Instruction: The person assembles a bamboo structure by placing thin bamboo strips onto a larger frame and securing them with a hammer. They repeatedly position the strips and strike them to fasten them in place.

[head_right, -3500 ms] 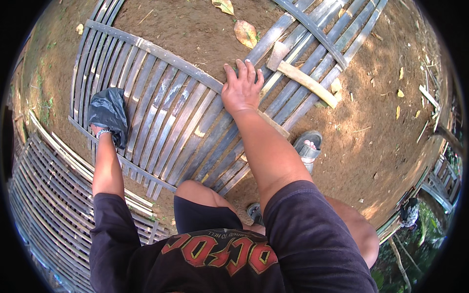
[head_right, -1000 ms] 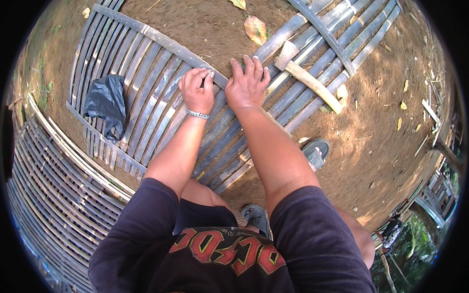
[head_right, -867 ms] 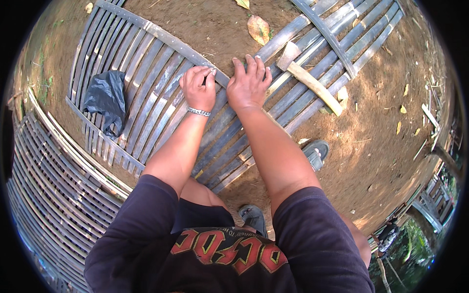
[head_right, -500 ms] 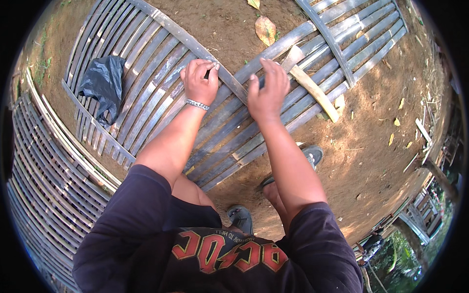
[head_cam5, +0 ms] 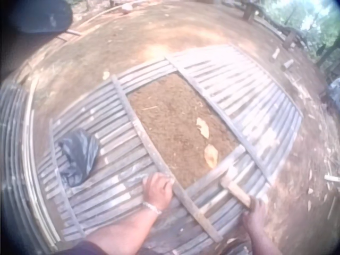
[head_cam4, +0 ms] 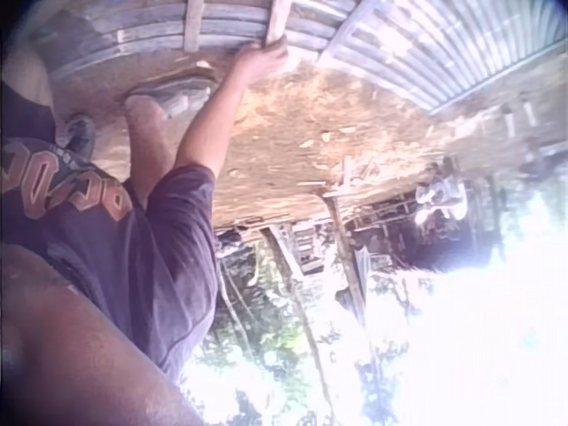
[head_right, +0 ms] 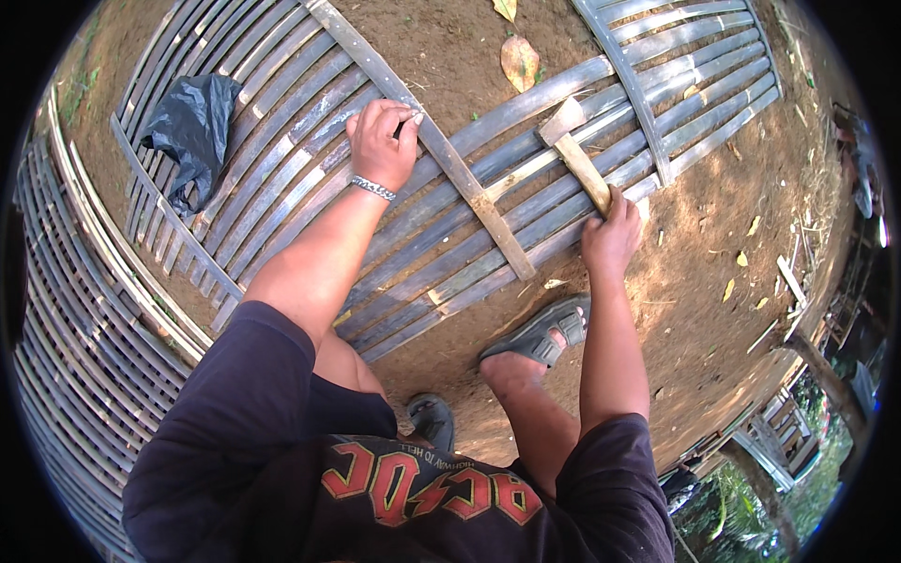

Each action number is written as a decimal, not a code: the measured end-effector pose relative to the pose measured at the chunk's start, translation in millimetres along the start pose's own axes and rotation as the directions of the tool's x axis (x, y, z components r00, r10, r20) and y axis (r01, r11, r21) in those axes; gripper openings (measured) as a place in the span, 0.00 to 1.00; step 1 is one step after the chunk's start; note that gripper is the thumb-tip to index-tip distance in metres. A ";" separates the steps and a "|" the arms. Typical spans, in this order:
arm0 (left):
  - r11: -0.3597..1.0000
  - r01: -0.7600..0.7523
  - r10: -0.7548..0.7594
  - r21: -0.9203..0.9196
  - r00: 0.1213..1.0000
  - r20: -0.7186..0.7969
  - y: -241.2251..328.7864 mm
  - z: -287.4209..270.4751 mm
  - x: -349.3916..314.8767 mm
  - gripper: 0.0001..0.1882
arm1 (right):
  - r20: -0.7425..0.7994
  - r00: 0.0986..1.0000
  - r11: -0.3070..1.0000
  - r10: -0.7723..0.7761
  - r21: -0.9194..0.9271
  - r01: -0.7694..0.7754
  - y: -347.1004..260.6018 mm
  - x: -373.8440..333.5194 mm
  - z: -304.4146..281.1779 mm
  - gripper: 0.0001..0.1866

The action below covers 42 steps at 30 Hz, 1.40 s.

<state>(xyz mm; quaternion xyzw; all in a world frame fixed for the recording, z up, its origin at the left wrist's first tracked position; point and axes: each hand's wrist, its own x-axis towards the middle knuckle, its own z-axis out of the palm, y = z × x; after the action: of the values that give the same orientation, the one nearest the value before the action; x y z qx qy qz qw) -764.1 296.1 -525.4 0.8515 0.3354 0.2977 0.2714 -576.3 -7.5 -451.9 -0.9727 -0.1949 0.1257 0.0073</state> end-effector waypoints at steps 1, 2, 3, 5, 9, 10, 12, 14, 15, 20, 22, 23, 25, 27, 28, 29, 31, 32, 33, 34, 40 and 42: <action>1.000 -0.004 0.004 -0.001 1.000 -0.005 0.3 0.4 0.3 0.04 | 0.005 1.000 1.000 -0.025 -0.016 0.025 2.7 1.3 -1.5 0.34; 1.000 -0.002 0.002 0.000 1.000 -0.005 0.4 0.7 0.7 0.04 | 0.011 0.999 0.998 -0.050 -0.032 0.050 5.9 1.2 -3.0 0.34; 1.000 0.002 -0.002 0.003 1.000 -0.003 -0.3 0.3 -0.1 0.04 | 0.020 0.997 0.996 -0.076 -0.048 0.077 3.9 -0.3 -6.6 0.34; 1.000 0.005 -0.005 0.007 1.000 -0.003 -2.0 -0.3 -1.4 0.04 | 0.053 0.995 0.997 -0.079 0.009 0.079 -1.4 -7.2 -13.3 0.31; 1.000 0.002 -0.002 0.010 1.000 0.013 -0.9 -1.7 0.0 0.05 | 0.330 0.942 0.995 -0.069 0.093 0.041 -9.5 -11.1 -20.8 0.26; 1.000 0.003 -0.004 0.012 1.000 0.023 -0.4 -2.7 -0.2 0.05 | 0.375 0.924 0.984 -0.075 0.180 0.007 -20.6 -17.4 -27.6 0.23; 1.000 0.000 0.000 0.023 1.000 0.023 1.0 -2.5 0.4 0.05 | 0.444 0.882 0.942 -0.155 0.336 -0.004 -24.5 -22.4 -24.3 0.25; 1.000 -0.004 0.004 0.027 1.000 0.027 3.5 -1.9 0.4 0.05 | 0.570 0.803 0.773 -0.174 0.584 -0.247 -32.4 -28.5 -18.2 0.23; 1.000 -0.007 0.006 0.030 1.000 0.028 4.2 -3.0 1.4 0.05 | 0.656 0.729 0.578 -0.194 0.677 -0.455 -35.5 -31.4 -13.4 0.22; 0.999 0.018 -0.020 0.028 0.999 0.046 3.6 -3.8 3.1 0.05 | 0.544 0.825 0.428 -0.154 0.789 -0.441 -87.2 -67.8 -15.9 0.19; 0.999 0.024 -0.025 0.036 0.998 0.049 2.9 -4.7 2.8 0.05 | 0.484 0.856 0.529 -0.182 0.782 -0.330 -96.9 -80.4 -12.7 0.25; 0.999 0.025 -0.027 0.039 0.999 0.047 2.4 -5.3 2.8 0.05 | 0.470 0.860 0.593 -0.197 0.756 -0.277 -100.7 -84.0 -14.1 0.26; 0.999 0.026 -0.028 0.041 0.999 0.046 2.1 -5.5 2.4 0.05 | 0.363 0.889 0.796 -0.279 0.605 0.003 -109.7 -85.9 -20.0 0.28; 0.999 0.032 -0.034 0.037 0.998 0.058 3.0 -6.2 2.2 0.06 | 0.249 0.897 0.837 -0.365 0.509 0.199 -121.4 -87.7 -24.9 0.28; 0.999 0.034 -0.036 0.034 0.997 0.065 3.9 -6.5 2.4 0.06 | 0.182 0.900 0.815 -0.397 0.520 0.255 -128.9 -89.6 -26.6 0.27; 0.999 0.037 -0.040 0.038 0.997 0.062 4.5 -6.4 3.1 0.06 | 0.114 0.897 0.791 -0.427 0.528 0.309 -133.5 -90.6 -26.3 0.26; 0.998 0.042 -0.044 0.046 0.997 0.057 4.7 -6.4 3.8 0.06 | 0.102 0.888 0.791 -0.448 0.509 0.340 -138.6 -85.5 -21.5 0.25; 0.998 0.049 -0.052 0.051 0.996 0.067 4.6 -7.8 2.5 0.06 | 0.144 0.881 0.805 -0.450 0.493 0.330 -141.4 -81.5 -20.9 0.25; 0.997 0.055 -0.059 0.054 0.995 0.075 5.0 -8.4 2.7 0.06 | 0.184 0.873 0.819 -0.451 0.474 0.323 -143.8 -76.8 -21.2 0.25; 0.997 0.060 -0.065 0.057 0.994 0.084 5.5 -8.7 3.1 0.06 | 0.212 0.867 0.841 -0.450 0.428 0.332 -142.4 -73.4 -19.1 0.26; 0.999 0.049 -0.050 0.022 0.997 0.063 4.8 -8.2 6.7 0.05 | 0.106 0.900 0.812 -0.422 0.486 0.323 -140.3 -76.2 -14.2 0.27; 0.996 0.070 -0.074 0.048 0.993 0.092 5.3 -9.0 4.5 0.05 | 0.139 0.897 0.834 -0.421 0.449 0.322 -139.9 -75.2 -14.9 0.27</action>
<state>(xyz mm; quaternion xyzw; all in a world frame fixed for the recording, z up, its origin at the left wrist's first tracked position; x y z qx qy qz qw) -765.5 298.4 -514.3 0.8577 0.3595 0.2398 0.2786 -692.6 93.7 -410.5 -0.8702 -0.3493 0.2729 0.2153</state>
